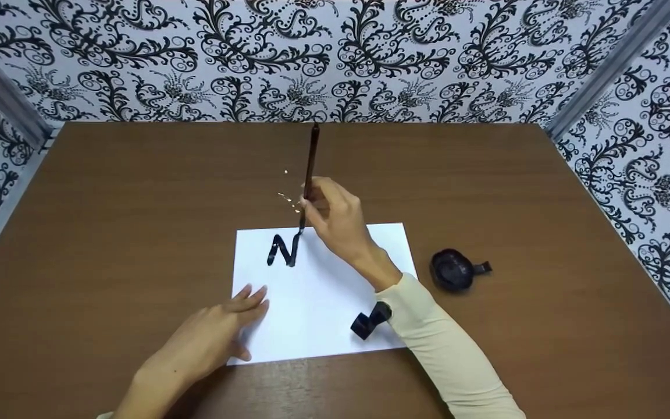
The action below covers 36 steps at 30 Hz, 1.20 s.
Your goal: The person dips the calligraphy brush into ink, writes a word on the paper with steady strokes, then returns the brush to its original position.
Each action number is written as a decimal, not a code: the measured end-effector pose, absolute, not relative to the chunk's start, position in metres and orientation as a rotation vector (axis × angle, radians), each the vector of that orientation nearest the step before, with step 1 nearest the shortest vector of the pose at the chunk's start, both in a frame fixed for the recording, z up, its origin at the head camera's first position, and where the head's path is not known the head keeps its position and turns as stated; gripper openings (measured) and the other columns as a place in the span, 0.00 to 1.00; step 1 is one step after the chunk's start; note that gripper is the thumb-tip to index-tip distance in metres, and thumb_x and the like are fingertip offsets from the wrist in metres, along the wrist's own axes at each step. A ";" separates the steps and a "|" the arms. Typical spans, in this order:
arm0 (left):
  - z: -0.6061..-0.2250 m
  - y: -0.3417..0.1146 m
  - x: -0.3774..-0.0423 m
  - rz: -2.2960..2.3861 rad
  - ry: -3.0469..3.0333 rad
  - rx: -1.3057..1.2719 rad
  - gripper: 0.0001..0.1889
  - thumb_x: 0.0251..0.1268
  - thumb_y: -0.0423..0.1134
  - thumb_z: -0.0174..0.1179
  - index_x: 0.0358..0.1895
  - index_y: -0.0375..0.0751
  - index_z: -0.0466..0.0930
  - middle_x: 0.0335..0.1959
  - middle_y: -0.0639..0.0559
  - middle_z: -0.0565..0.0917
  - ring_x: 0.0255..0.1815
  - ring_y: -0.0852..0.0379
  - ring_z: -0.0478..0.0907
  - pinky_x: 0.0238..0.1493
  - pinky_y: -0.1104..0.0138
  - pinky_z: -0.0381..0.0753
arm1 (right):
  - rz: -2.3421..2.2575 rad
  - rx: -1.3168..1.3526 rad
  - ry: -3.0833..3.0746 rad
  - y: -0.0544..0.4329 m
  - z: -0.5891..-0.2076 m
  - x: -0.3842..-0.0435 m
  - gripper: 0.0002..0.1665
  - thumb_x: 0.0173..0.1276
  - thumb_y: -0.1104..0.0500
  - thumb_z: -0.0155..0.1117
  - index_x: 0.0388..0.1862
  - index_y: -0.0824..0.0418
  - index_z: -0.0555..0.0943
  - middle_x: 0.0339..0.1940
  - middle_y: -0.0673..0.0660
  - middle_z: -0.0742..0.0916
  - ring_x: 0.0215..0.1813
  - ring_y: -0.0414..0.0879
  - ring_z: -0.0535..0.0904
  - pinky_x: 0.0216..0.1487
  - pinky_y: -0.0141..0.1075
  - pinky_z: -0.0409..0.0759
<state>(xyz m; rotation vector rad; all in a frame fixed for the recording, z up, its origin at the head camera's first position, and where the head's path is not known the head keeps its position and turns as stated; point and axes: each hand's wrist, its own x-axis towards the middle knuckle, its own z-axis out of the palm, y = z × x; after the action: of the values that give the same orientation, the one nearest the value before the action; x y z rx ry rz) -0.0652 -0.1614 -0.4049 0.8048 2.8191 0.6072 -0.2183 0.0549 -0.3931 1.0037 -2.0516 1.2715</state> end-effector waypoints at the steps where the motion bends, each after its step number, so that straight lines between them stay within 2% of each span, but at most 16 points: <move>1: -0.405 -0.162 -0.065 0.606 2.819 0.806 0.39 0.41 0.40 0.73 0.63 0.35 0.73 0.68 0.44 0.68 0.67 0.42 0.65 0.45 0.48 0.77 | 1.269 1.002 -2.045 0.055 -0.392 -0.218 0.10 0.65 0.72 0.61 0.44 0.71 0.76 0.36 0.62 0.83 0.37 0.45 0.84 0.38 0.27 0.81; 7: -0.405 -0.162 -0.065 0.620 2.814 0.802 0.38 0.42 0.40 0.72 0.63 0.35 0.73 0.68 0.44 0.68 0.66 0.42 0.65 0.45 0.45 0.77 | 1.307 0.962 -1.986 0.066 -0.383 -0.216 0.10 0.63 0.73 0.63 0.43 0.72 0.76 0.35 0.62 0.83 0.36 0.46 0.85 0.36 0.30 0.82; 13: -0.406 -0.163 -0.063 0.615 2.820 0.798 0.38 0.42 0.40 0.73 0.63 0.36 0.73 0.68 0.45 0.68 0.67 0.42 0.65 0.46 0.42 0.75 | 1.314 0.912 -1.981 0.080 -0.384 -0.210 0.09 0.62 0.71 0.64 0.41 0.71 0.77 0.33 0.59 0.84 0.34 0.44 0.85 0.34 0.29 0.82; 16: -0.406 -0.164 -0.063 0.609 2.823 0.810 0.38 0.41 0.40 0.73 0.63 0.36 0.74 0.68 0.45 0.68 0.67 0.42 0.65 0.45 0.44 0.76 | 1.318 0.895 -1.967 0.080 -0.386 -0.210 0.09 0.63 0.70 0.64 0.41 0.70 0.77 0.33 0.58 0.84 0.34 0.44 0.85 0.33 0.29 0.82; 21: -0.405 -0.162 -0.064 0.600 2.821 0.816 0.38 0.42 0.39 0.73 0.63 0.35 0.73 0.68 0.45 0.68 0.67 0.43 0.64 0.45 0.46 0.77 | 1.343 0.892 -1.950 0.078 -0.390 -0.211 0.09 0.62 0.71 0.65 0.41 0.70 0.77 0.33 0.59 0.84 0.33 0.46 0.86 0.32 0.31 0.82; 31: -0.406 -0.162 -0.065 0.602 2.818 0.818 0.38 0.42 0.39 0.73 0.63 0.36 0.73 0.69 0.45 0.68 0.67 0.42 0.64 0.47 0.44 0.76 | 1.345 0.893 -1.972 0.073 -0.394 -0.213 0.12 0.56 0.79 0.65 0.39 0.75 0.75 0.31 0.67 0.83 0.32 0.55 0.85 0.31 0.35 0.83; 36: -0.404 -0.161 -0.065 0.610 2.801 0.800 0.38 0.42 0.40 0.73 0.63 0.35 0.73 0.69 0.45 0.67 0.68 0.43 0.63 0.48 0.43 0.75 | 1.330 0.909 -1.998 0.075 -0.396 -0.214 0.11 0.61 0.74 0.64 0.42 0.72 0.75 0.34 0.62 0.83 0.35 0.50 0.86 0.34 0.31 0.82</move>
<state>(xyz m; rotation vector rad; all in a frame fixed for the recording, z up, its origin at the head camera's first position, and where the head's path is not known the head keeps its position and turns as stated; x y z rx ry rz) -0.0651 -0.1607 -0.4043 0.8002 2.8014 0.6100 -0.2135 0.0747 -0.3964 0.9089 -1.9985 1.3300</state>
